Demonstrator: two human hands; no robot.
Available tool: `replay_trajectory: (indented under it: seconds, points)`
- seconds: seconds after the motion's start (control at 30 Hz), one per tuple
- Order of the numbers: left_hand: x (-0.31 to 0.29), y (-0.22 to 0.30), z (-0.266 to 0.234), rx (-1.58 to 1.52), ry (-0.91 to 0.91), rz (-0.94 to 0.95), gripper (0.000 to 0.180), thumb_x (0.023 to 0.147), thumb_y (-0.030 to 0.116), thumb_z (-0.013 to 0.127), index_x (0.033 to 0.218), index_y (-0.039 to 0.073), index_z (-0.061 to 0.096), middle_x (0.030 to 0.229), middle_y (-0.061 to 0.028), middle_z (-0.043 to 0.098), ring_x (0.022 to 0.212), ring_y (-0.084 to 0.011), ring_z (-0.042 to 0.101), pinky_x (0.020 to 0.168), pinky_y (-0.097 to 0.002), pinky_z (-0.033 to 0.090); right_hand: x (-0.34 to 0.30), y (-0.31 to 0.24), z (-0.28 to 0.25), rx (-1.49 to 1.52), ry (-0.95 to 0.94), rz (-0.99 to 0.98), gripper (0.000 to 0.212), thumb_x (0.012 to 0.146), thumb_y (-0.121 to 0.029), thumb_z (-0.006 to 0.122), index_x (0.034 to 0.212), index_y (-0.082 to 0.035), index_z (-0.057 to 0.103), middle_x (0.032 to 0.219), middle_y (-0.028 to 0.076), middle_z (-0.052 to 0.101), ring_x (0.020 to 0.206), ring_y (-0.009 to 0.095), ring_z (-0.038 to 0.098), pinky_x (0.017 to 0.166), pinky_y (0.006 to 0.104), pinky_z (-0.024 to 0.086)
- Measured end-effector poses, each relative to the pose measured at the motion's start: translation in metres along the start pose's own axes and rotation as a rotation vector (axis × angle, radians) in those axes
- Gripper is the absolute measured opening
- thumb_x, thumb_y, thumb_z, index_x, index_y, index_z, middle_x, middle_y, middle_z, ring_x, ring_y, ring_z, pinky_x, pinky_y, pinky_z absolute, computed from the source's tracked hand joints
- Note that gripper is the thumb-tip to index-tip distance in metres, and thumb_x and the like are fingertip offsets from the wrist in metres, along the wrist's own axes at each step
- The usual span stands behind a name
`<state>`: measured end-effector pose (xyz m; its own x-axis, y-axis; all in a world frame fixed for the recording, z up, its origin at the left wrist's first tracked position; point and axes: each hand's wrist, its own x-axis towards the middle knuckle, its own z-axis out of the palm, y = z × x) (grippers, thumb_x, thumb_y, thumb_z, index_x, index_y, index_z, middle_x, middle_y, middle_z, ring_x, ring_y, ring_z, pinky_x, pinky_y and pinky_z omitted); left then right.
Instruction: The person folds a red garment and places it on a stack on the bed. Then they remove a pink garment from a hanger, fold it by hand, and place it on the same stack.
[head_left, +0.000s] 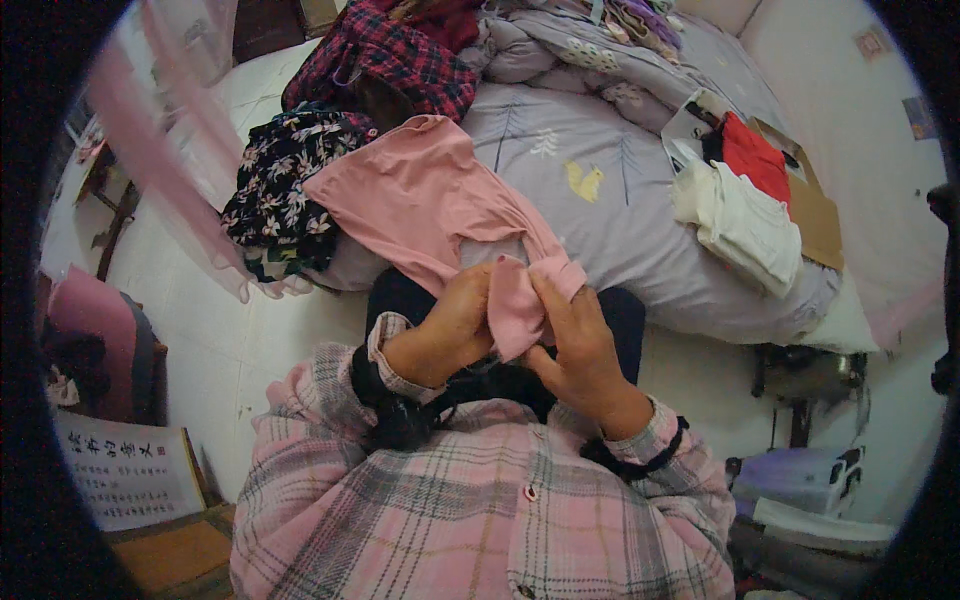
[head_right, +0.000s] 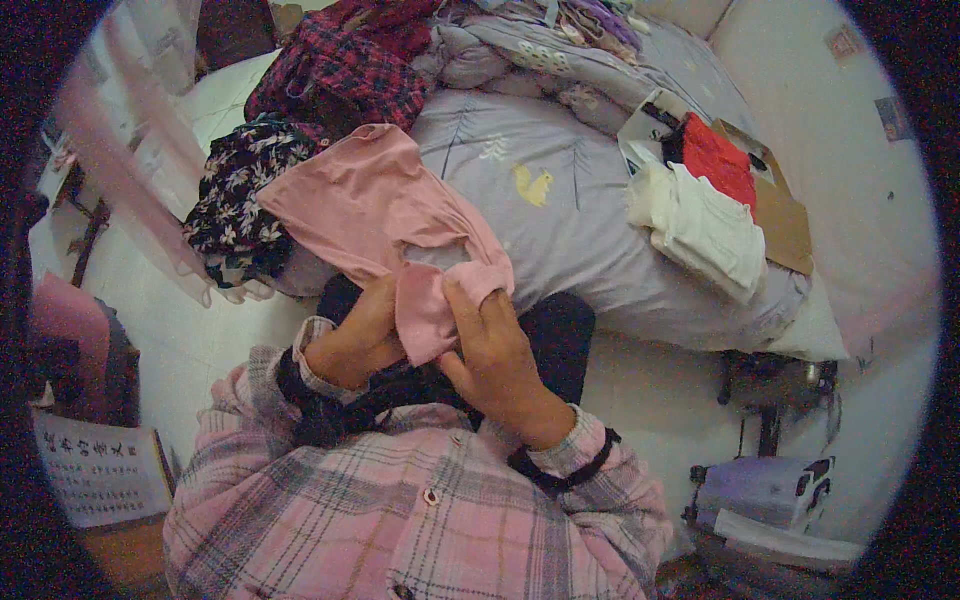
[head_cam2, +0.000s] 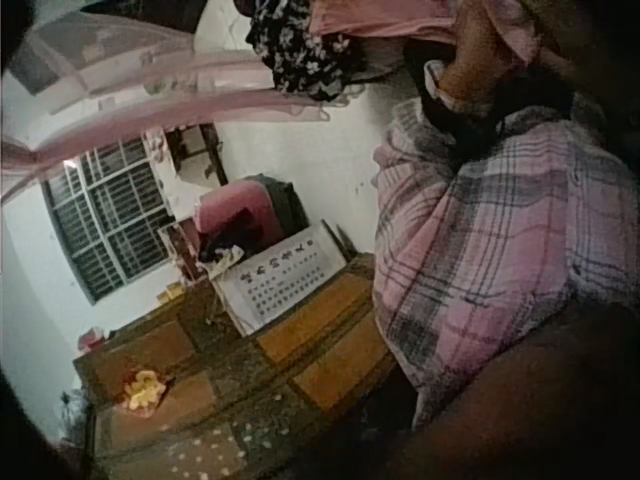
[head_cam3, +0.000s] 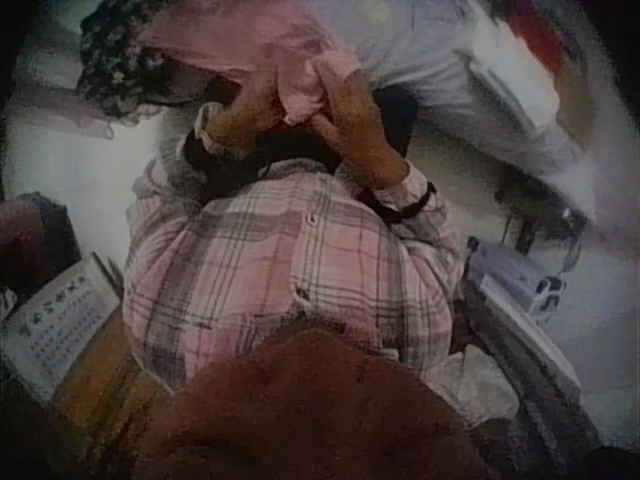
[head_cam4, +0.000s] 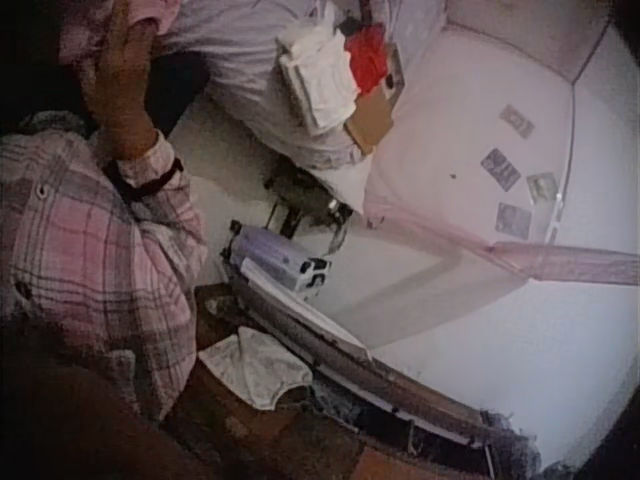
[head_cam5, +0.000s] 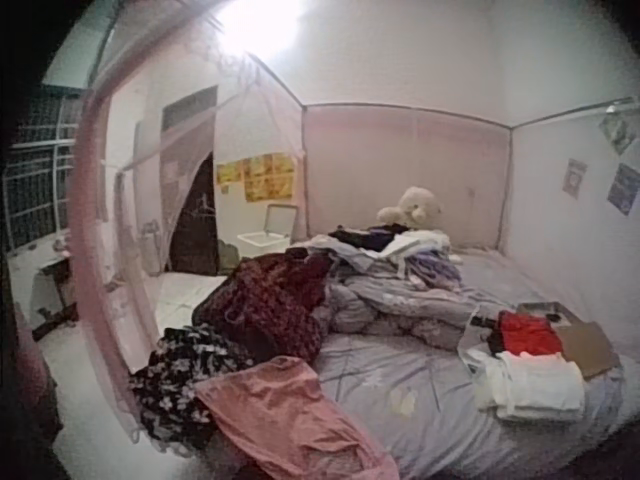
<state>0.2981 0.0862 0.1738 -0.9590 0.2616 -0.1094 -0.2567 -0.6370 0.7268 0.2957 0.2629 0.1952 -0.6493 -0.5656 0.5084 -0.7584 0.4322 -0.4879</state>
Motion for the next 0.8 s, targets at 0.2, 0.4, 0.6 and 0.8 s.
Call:
replay_trajectory:
  seconds: [0.2, 0.4, 0.6, 0.8]
  points:
    - [0.007, -0.008, -0.008, -0.107, 0.003, -0.068, 0.017, 0.096, 0.012, 0.048, 0.104, 0.002, 0.058, 0.100, -0.0082, 0.064, 0.090, -0.0163, 0.064, 0.081, -0.0299, 0.054, -0.005, 0.014, -0.006, 0.403, 0.032, 0.268, 0.024, 0.089, -0.012, 0.061, 0.109, 0.001, 0.058, 0.083, 0.015, 0.060, 0.072, 0.030, 0.060, 0.063, 0.0360, 0.049]
    - [0.004, 0.000, -0.002, -0.049, -0.051, -0.091, 0.028, 0.095, 0.019, 0.051, 0.110, -0.003, 0.059, 0.105, -0.0112, 0.066, 0.094, -0.0198, 0.064, 0.082, -0.0318, 0.052, 0.003, 0.017, -0.027, 0.983, 0.153, 0.686, 0.026, 0.102, -0.023, 0.046, 0.091, -0.003, 0.057, 0.061, 0.004, 0.056, 0.041, 0.011, 0.050, 0.038, 0.0256, 0.039]
    - [0.001, 0.011, 0.014, -0.129, -0.030, -0.099, 0.034, 0.091, 0.020, 0.059, 0.118, -0.002, 0.057, 0.106, -0.0104, 0.065, 0.090, -0.0186, 0.066, 0.076, -0.0311, 0.053, 0.005, 0.014, -0.031, 1.152, 0.067, 0.682, 0.025, 0.101, -0.023, 0.048, 0.091, -0.002, 0.057, 0.064, 0.008, 0.061, 0.042, 0.012, 0.052, 0.034, 0.0271, 0.040]
    - [-0.009, 0.025, 0.022, 0.171, -0.125, -0.164, 0.043, 0.085, 0.022, 0.070, 0.119, 0.000, 0.057, 0.102, -0.0079, 0.066, 0.086, -0.0153, 0.066, 0.075, -0.0286, 0.053, 0.002, 0.014, -0.032, 1.036, -0.077, 0.721, 0.022, 0.097, -0.023, 0.056, 0.096, -0.001, 0.058, 0.075, 0.011, 0.065, 0.052, 0.015, 0.058, 0.044, 0.0272, 0.047]
